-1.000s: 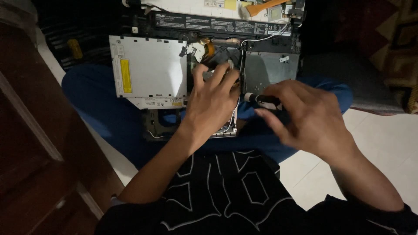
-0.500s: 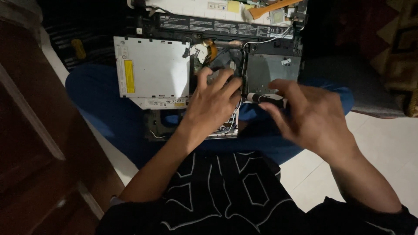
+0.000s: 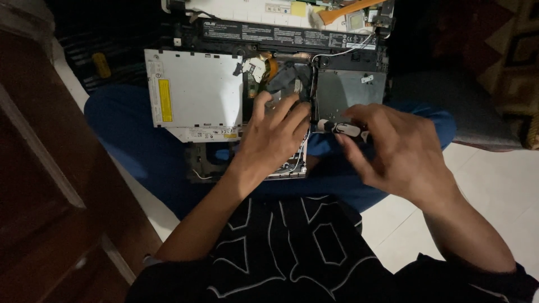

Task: Connecting internal motherboard cables and securing components with a screwdriver during a laptop repair.

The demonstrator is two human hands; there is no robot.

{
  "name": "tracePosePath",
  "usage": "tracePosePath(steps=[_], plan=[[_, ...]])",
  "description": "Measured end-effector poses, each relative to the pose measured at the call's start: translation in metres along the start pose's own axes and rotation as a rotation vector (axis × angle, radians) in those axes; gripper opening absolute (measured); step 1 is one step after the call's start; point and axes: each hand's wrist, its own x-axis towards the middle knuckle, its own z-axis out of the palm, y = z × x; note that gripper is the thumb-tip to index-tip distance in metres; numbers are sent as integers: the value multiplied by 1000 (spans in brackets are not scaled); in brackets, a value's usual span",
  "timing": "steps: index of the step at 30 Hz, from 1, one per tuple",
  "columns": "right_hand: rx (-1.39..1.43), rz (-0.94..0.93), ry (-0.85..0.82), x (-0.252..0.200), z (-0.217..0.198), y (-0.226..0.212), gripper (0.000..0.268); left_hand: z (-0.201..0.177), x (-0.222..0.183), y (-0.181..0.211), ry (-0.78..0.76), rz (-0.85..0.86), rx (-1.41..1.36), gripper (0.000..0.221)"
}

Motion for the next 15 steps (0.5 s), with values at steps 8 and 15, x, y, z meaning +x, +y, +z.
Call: tracePosePath(steps=[8, 15], plan=[[6, 19, 83, -13, -12, -4, 36, -20, 5, 7, 171, -44, 33, 13], [72, 80, 179, -36, -18, -11, 33, -40, 13, 17, 287, -112, -289, 13]])
